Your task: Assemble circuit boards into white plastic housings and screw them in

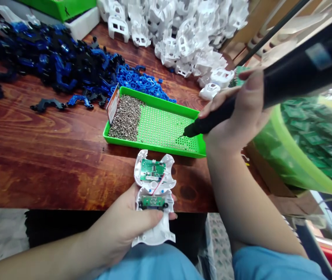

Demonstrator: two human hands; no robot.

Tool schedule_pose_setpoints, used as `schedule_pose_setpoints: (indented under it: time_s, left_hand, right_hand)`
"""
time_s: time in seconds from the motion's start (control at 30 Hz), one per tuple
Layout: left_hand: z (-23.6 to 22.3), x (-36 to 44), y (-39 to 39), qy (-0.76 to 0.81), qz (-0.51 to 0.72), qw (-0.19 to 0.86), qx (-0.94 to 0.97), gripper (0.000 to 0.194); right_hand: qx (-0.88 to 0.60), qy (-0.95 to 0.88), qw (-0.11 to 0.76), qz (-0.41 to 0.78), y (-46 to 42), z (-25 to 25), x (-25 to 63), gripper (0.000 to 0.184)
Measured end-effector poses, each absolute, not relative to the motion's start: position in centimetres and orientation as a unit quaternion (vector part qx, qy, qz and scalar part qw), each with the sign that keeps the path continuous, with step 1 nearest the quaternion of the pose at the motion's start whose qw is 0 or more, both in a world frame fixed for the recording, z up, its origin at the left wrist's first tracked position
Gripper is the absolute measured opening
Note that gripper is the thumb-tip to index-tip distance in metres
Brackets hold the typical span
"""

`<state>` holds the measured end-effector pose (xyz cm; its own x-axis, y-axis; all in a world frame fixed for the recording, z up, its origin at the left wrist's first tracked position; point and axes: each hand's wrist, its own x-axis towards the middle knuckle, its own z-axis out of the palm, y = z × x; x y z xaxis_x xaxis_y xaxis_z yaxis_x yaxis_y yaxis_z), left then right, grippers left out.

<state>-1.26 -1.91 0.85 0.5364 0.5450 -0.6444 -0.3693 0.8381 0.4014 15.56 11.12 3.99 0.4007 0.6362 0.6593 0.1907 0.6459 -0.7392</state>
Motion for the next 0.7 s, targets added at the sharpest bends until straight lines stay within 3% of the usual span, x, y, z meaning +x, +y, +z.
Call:
schedule_pose_setpoints:
  time_s: [0.2, 0.5, 0.7]
  left_hand:
    - [0.5, -1.4, -1.9, 0.384, 0.271, 0.877, 0.101, 0.031]
    - [0.0, -1.5, -2.1, 0.374, 0.265, 0.882, 0.109, 0.038]
    - [0.1, -1.4, -2.1, 0.374, 0.272, 0.881, 0.099, 0.039]
  right_hand:
    - [-0.358, -0.546, 0.744, 0.143, 12.3, 2.5, 15.9, 0.032]
    - [-0.394, -0.544, 0.73, 0.128, 12.4, 2.4, 16.2, 0.038]
    - [-0.344, -0.546, 0.751, 0.14, 12.6, 2.5, 16.2, 0.036]
